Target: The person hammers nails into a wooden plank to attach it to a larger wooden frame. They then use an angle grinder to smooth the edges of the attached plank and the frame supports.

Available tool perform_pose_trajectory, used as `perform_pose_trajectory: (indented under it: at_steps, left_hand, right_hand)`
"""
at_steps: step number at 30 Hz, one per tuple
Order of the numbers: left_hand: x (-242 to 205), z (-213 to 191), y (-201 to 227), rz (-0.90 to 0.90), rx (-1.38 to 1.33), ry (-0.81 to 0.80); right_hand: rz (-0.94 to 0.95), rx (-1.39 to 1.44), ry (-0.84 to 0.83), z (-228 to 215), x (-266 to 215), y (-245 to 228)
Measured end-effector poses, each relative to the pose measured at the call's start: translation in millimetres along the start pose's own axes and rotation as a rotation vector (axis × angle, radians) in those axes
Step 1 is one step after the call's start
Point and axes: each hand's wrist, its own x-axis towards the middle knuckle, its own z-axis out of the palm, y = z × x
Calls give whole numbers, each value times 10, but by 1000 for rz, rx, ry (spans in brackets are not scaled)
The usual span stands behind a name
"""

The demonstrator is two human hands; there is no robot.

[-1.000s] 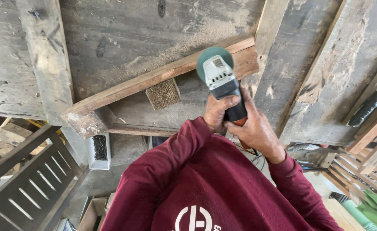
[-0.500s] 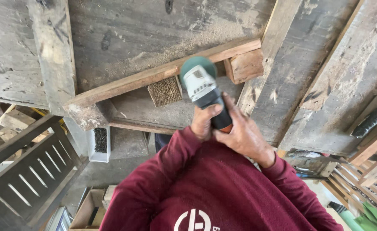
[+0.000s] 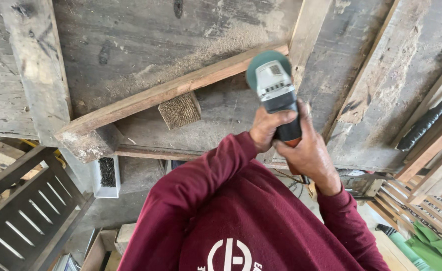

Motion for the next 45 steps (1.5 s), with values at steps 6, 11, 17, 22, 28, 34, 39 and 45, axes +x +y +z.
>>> perform_pose_trajectory:
  at_steps: [6, 11, 17, 22, 28, 34, 39, 45]
  left_hand:
    - [228, 88, -120, -45, 52, -64]
    - [-180, -120, 156, -46, 14, 68]
    - [-792, -435, 573, 134, -56, 147]
    - [-1168, -604, 829, 122, -124, 179]
    - [-1523, -808, 1071, 163, -95, 147]
    - [-1881, -1016, 1329, 240, -89, 191]
    - [-1905, -1035, 1360, 192, -90, 175]
    - [-1628, -961, 1123, 74, -55, 154]
  right_hand:
    - [127, 58, 99, -25, -62, 75]
    - [-36, 54, 6, 239, -86, -162]
    - [-230, 14, -117, 646, -151, -549]
    - [-134, -45, -193, 925, -248, -904]
    - [-240, -77, -202, 1235, -377, -1205]
    - [-310, -46, -247, 1586, -447, -1403]
    - [-271, -51, -233, 1628, -465, -1443]
    - [-136, -26, -158, 1435, -501, -1284]
